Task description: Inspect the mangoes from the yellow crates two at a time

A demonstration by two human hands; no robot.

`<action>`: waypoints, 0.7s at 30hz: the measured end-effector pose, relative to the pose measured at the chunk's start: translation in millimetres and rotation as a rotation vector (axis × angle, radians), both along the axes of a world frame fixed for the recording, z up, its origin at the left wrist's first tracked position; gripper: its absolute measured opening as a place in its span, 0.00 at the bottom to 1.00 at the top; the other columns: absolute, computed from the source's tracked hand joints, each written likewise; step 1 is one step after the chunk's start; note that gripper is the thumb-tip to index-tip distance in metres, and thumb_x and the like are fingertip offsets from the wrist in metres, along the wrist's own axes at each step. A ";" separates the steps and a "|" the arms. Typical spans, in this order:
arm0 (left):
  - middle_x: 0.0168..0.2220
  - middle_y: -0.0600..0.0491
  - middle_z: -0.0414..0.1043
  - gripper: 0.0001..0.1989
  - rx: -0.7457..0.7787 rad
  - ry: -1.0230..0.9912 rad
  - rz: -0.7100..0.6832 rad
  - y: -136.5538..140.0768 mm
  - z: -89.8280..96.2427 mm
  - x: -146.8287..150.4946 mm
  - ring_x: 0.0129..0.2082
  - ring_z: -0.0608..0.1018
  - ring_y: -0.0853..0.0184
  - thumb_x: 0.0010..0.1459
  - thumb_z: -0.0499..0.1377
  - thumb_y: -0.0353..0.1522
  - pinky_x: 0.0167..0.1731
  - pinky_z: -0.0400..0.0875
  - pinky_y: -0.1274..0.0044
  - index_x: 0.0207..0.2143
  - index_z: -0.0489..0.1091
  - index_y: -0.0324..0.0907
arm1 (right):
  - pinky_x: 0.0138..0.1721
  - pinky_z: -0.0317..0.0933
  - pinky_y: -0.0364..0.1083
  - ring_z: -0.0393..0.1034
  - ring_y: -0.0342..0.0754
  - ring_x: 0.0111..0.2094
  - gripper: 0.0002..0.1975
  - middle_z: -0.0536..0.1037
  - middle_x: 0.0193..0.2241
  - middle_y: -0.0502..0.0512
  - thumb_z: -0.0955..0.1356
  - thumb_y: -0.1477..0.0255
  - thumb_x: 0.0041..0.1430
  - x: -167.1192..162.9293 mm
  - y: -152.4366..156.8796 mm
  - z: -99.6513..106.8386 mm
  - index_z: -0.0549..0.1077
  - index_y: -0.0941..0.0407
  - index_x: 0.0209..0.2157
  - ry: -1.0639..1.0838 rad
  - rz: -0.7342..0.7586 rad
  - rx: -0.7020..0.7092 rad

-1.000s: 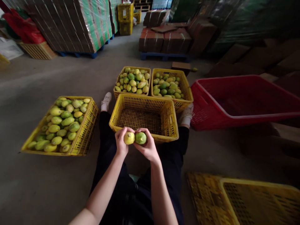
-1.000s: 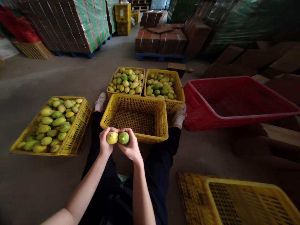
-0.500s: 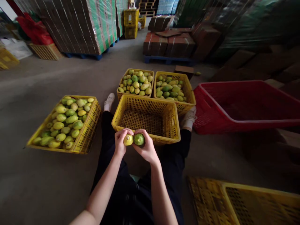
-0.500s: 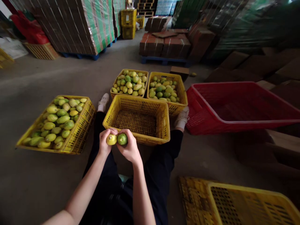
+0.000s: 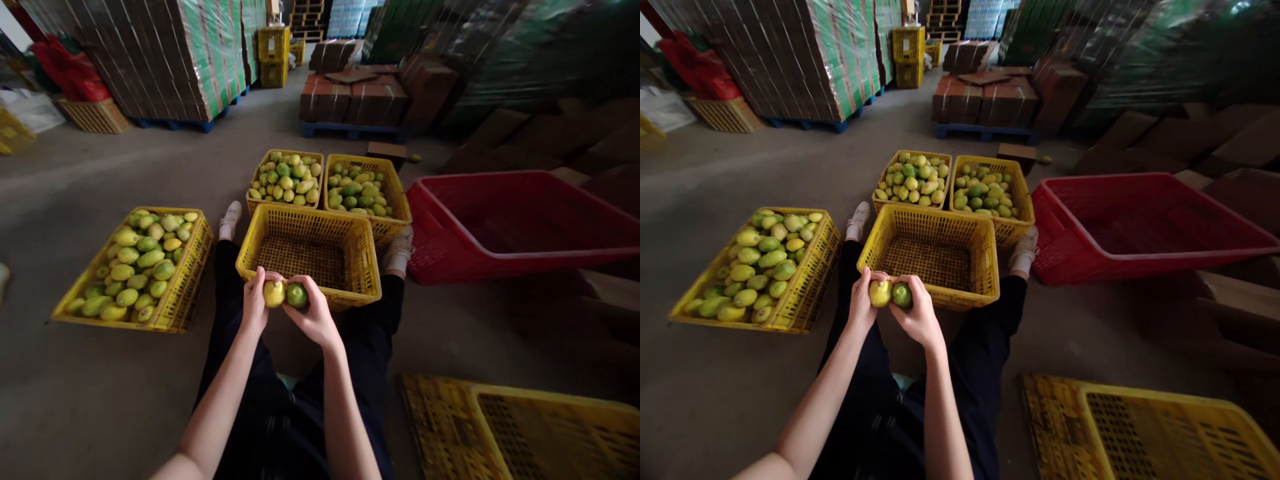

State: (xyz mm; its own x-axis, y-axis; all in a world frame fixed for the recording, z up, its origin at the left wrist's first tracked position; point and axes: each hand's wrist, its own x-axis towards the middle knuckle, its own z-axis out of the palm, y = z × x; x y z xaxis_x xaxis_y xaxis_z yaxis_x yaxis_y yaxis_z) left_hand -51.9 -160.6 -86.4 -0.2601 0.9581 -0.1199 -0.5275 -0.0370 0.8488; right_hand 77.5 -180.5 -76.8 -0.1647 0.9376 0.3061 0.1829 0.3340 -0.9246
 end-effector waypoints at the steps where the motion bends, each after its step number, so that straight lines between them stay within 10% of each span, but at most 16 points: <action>1: 0.25 0.49 0.75 0.23 -0.059 0.021 -0.005 0.8 0.5 0.2 0.27 0.77 0.67 0.57 0.61 0.47 0.31 0.71 0.77 0.20 0.75 0.38 | 0.46 0.62 0.49 0.69 0.51 0.41 0.17 0.74 0.40 0.53 0.70 0.78 0.48 0.6 0.2 -0.6 0.68 0.52 0.41 -0.014 -0.011 -0.028; 8: 0.33 0.49 0.77 0.19 -0.287 0.168 -0.047 1.8 -2.4 -2.5 0.33 0.77 0.67 0.56 0.59 0.45 0.34 0.69 0.78 0.30 0.77 0.37 | 0.29 0.65 0.46 0.68 0.45 0.28 0.20 0.72 0.32 0.48 0.69 0.67 0.52 -3.0 1.8 -18.3 0.63 0.52 0.46 0.030 -0.056 -0.394; 13: 0.39 0.49 0.77 0.15 -0.287 0.191 -0.072 3.3 -6.3 -5.7 0.41 0.77 0.65 0.54 0.60 0.41 0.38 0.69 0.78 0.35 0.77 0.38 | 0.10 0.48 0.36 0.60 0.39 0.14 0.22 0.67 0.23 0.40 0.66 0.60 0.55 -11.9 3.8 -27.6 0.58 0.48 0.50 0.258 -0.013 -0.595; 21: 0.31 0.52 0.73 0.10 -0.647 0.018 -0.157 6.1 7.1 -3.1 0.28 0.75 0.69 0.62 0.52 0.33 0.24 0.73 0.78 0.36 0.71 0.39 | 0.06 0.41 0.36 0.58 0.40 0.08 0.20 0.67 0.19 0.39 0.68 0.56 0.53 -17.5 12.7 -30.3 0.57 0.49 0.40 0.769 -0.152 -0.845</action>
State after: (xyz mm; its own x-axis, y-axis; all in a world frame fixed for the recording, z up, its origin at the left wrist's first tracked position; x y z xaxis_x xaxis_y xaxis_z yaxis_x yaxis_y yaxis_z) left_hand -55.0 -154.5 -79.3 -0.1306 0.7213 -0.6802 -0.4710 0.5586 0.6827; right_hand 60.0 -167.8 -107.1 -0.0743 0.8853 -0.4590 -0.5412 -0.4224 -0.7271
